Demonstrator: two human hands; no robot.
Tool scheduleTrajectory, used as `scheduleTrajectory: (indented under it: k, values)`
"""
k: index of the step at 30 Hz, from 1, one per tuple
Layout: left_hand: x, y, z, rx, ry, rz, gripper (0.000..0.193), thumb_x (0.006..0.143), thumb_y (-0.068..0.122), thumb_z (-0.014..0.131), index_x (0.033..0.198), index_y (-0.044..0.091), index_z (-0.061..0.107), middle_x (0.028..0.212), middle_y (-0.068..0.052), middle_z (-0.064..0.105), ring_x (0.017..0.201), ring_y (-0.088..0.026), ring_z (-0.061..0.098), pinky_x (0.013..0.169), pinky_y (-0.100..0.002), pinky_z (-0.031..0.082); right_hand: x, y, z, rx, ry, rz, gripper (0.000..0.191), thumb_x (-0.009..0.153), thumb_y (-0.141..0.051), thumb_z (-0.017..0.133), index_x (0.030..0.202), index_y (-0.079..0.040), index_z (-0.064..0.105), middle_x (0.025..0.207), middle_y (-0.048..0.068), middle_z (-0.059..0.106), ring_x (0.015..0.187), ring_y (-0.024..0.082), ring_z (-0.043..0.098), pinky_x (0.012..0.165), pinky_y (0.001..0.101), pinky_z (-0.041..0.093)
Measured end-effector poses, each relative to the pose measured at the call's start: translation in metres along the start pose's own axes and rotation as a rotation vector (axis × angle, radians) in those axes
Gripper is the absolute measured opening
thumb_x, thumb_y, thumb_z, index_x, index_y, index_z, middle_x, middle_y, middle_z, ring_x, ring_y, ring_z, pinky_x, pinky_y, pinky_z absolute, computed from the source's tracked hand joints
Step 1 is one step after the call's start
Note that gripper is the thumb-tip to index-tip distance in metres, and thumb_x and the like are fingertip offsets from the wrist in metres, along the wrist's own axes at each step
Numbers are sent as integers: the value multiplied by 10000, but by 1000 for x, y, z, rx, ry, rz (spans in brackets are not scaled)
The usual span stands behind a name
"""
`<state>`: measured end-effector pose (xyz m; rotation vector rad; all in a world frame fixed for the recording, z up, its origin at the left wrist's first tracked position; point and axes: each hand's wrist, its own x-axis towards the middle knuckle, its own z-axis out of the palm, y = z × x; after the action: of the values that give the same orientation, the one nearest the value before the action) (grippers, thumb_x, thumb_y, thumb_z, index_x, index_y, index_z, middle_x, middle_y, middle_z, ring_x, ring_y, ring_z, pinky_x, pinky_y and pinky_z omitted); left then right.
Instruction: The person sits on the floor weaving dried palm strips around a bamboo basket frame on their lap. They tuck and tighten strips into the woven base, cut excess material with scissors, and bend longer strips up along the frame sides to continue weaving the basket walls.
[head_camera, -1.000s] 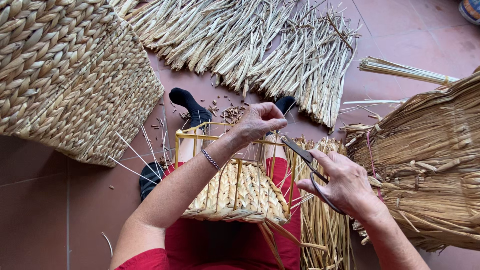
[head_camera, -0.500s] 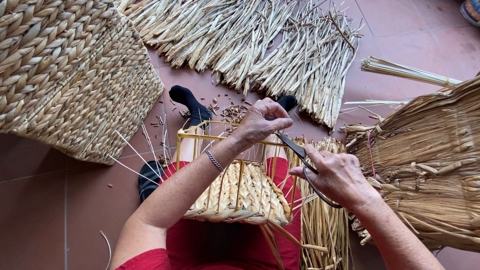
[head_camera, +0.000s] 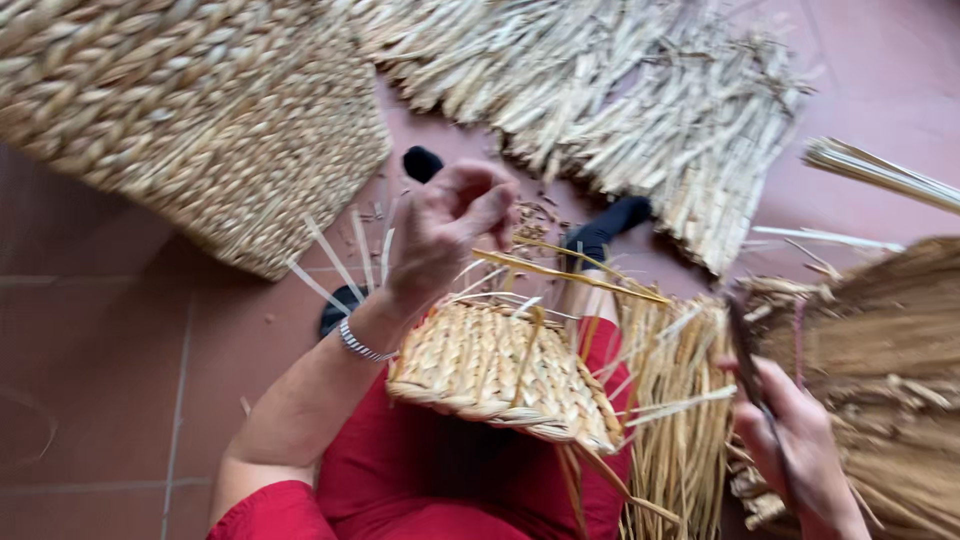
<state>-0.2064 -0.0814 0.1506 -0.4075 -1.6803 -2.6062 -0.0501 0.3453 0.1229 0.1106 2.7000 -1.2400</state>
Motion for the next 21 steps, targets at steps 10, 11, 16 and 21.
scheduleTrajectory:
  k: [10,11,16,21]
  values:
    - [-207,-10,-221,213,806,-40,168,969,71,704,1111,14,635,821,-59,670,639,-98,625,570,-262,550,-10,51,98,903,-528,321,501,985,-299,506,1331,37,638,911,297,733,767,369,742,732,481,579]
    - [-229,-23,-242,226,876,-102,172,968,79,706,1109,16,632,806,-65,669,625,-101,622,561,-264,548,-23,41,115,700,-398,225,499,894,-265,594,1274,53,650,963,234,739,780,319,725,732,453,582]
    - [-322,-62,-316,279,1089,-555,136,941,75,697,1034,6,626,761,-78,673,589,-126,637,511,-297,562,-42,-47,194,387,-586,-352,481,904,-261,636,1281,18,739,791,24,673,732,84,627,677,247,485]
    - [-364,-75,-344,189,1219,-778,89,880,13,711,922,-7,635,666,-90,631,519,-165,607,463,-318,518,-17,-119,278,290,-866,130,560,854,-175,776,1364,-2,621,915,12,677,817,78,611,726,254,512]
